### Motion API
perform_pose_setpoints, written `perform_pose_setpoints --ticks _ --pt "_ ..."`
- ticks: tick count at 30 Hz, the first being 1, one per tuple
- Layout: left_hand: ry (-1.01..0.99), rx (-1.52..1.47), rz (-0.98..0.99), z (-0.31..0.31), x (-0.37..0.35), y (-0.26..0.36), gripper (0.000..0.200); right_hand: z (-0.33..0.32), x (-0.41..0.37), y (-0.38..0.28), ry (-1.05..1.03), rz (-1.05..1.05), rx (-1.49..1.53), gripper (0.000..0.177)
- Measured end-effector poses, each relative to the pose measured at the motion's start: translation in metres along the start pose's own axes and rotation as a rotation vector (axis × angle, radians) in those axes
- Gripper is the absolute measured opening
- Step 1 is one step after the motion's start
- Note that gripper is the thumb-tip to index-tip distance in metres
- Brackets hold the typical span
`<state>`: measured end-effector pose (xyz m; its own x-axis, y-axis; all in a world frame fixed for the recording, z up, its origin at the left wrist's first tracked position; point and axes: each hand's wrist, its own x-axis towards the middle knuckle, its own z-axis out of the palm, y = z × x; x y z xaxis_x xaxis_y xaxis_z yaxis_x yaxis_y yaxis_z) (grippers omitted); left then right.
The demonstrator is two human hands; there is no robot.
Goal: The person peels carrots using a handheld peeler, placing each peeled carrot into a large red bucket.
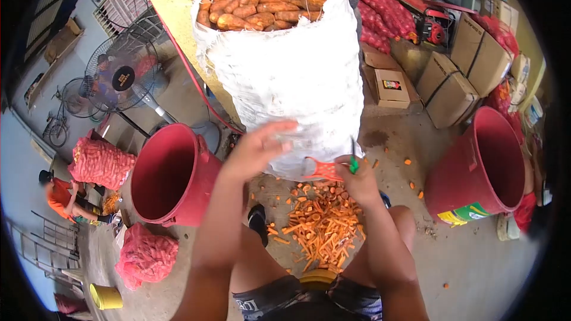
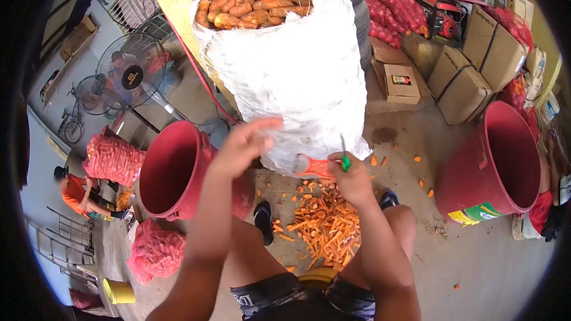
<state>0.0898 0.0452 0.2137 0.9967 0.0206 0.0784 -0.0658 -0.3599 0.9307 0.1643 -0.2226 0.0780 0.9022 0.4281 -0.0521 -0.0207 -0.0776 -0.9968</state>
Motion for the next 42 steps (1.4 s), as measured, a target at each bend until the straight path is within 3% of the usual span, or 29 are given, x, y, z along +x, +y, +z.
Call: perform_pose_setpoints --ticks 1,3,4,6,8,9,11,14,18,20,24,27,28,30,35,37,39,41,42 --pt "0.156 0.06 0.034 -0.014 0.021 0.018 0.038 -0.006 0.003 -0.002 0.109 -0.045 -0.082 0.025" --pt "0.473 0.196 0.192 -0.056 0.079 0.047 0.029 -0.014 0.005 -0.012 0.124 -0.019 -0.177 0.025" --pt "0.585 0.372 0.343 -0.088 0.115 0.048 0.027 -0.015 0.006 -0.013 0.147 0.012 -0.279 0.024" --pt "0.715 0.631 0.388 -0.123 0.158 0.073 0.027 -0.015 0.009 -0.012 0.16 -0.068 -0.327 0.023" --pt "0.718 0.962 0.415 -0.169 0.204 0.065 0.034 -0.013 0.012 -0.014 0.142 -0.11 -0.492 0.023" --pt "0.721 0.963 0.417 -0.18 0.219 0.062 0.034 -0.013 0.015 -0.008 0.137 -0.141 -0.461 0.023" --pt "0.77 0.894 0.073 -0.192 0.238 0.06 0.043 -0.013 0.021 -0.006 0.139 -0.164 -0.472 0.023" --pt "0.727 0.967 -0.078 -0.198 0.25 0.064 0.05 -0.014 0.026 -0.01 0.142 -0.164 -0.477 0.024" --pt "0.676 1.091 -0.038 -0.201 0.253 0.063 0.061 -0.015 0.028 -0.016 0.134 -0.116 -0.479 0.026" --pt "0.531 0.659 -0.124 -0.2 0.247 0.071 0.062 -0.016 0.03 -0.012 0.143 -0.165 -0.5 0.024" --pt "0.469 0.741 -0.138 -0.168 0.222 0.093 0.063 -0.012 0.028 -0.008 0.149 -0.2 -0.525 0.022" --pt "0.398 0.752 0.179 -0.166 0.222 0.071 0.075 -0.012 0.023 -0.018 0.07 -0.096 -0.566 0.027" --pt "0.402 0.752 0.183 -0.163 0.22 0.073 0.075 -0.01 0.022 -0.016 0.073 -0.102 -0.567 0.027" --pt "0.455 1.242 0.225 -0.146 0.211 0.077 0.075 -0.006 0.019 -0.003 0.064 -0.154 -0.582 0.026" --pt "0.482 1.328 0.109 -0.13 0.196 0.08 0.073 -0.004 0.017 0.007 0.041 -0.181 -0.633 0.027" --pt "0.555 0.785 0.313 -0.134 0.18 0.066 0.07 -0.007 0.012 0.008 0.047 -0.188 -0.645 0.027" --pt "0.506 0.133 0.149 -0.099 0.127 0.066 0.056 -0.012 0.01 0.0 0.005 -0.153 -0.693 0.027" --pt "0.312 -0.533 0.077 -0.087 0.092 0.013 0.041 -0.01 0.01 0.0 -0.027 -0.151 -0.693 0.026" --pt "0.211 -0.682 0.087 -0.066 0.068 -0.003 0.037 -0.009 0.009 0.0 -0.057 -0.153 -0.7 0.025"
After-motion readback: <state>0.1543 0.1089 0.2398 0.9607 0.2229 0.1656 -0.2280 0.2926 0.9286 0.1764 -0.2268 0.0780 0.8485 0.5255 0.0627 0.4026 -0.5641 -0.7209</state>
